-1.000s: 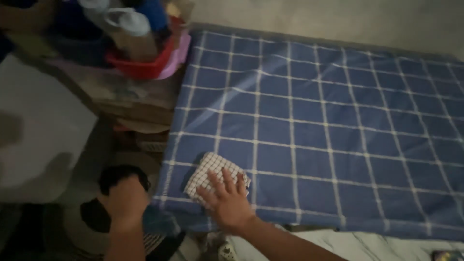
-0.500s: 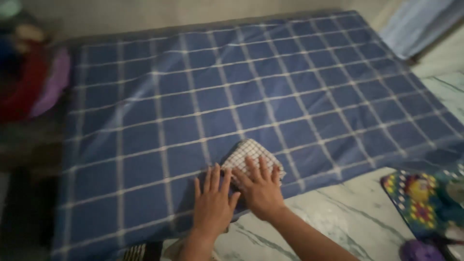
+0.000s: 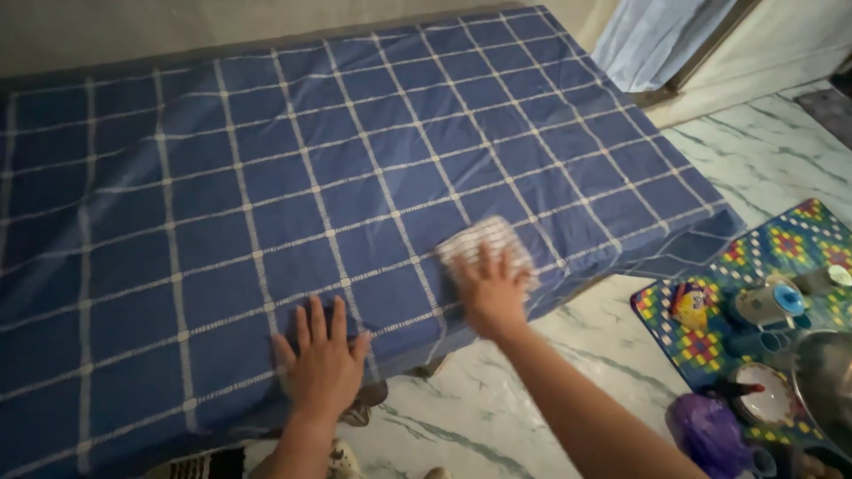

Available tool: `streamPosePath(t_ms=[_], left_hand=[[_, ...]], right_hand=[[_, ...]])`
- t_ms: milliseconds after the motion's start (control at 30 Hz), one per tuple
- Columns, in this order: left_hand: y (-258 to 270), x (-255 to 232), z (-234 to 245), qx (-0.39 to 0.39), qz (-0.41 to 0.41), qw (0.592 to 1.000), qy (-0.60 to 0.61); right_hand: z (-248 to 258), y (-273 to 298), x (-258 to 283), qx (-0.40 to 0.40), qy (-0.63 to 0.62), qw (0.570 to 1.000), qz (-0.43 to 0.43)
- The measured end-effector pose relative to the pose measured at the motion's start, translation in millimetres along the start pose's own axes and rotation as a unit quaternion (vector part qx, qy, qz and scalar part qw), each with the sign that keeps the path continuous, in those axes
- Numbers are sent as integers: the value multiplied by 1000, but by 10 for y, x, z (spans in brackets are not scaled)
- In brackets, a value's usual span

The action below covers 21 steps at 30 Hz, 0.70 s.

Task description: Wiping a table and covering it with a checkered tablecloth.

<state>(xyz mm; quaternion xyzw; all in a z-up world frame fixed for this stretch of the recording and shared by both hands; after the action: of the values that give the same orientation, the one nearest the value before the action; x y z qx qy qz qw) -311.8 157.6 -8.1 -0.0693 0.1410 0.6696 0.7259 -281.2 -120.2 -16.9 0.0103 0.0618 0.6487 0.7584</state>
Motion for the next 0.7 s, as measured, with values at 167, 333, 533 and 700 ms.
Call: streamPosePath(t_ms=[167, 333, 533, 700], left_hand=[[-116, 304, 66, -72, 2, 997, 18], [-405, 826, 385, -132, 30, 990, 40], [-1148, 1735, 1081, -176, 74, 980, 63], [-2104, 2637, 1324, -198, 92, 973, 76]], right_hand=[[220, 295, 1117, 19, 35, 982, 186], [318, 259, 1953, 0, -79, 952, 295], [551, -204, 2918, -6, -85, 938, 336], [697, -704, 3772, 2, -78, 937, 340]])
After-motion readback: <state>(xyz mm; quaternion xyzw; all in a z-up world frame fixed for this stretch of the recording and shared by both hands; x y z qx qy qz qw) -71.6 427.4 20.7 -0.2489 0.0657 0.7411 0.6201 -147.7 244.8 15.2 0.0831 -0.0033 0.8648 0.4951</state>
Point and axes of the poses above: each hand's wrist, its own y-axis away from the middle knuckle, its own z-axis out of the back of the hand, x = y × z, the point moved 6 cm from there along -y, towards the middle knuckle, and after that the axes turned 8 degrees about y, right-handed, at the moved point
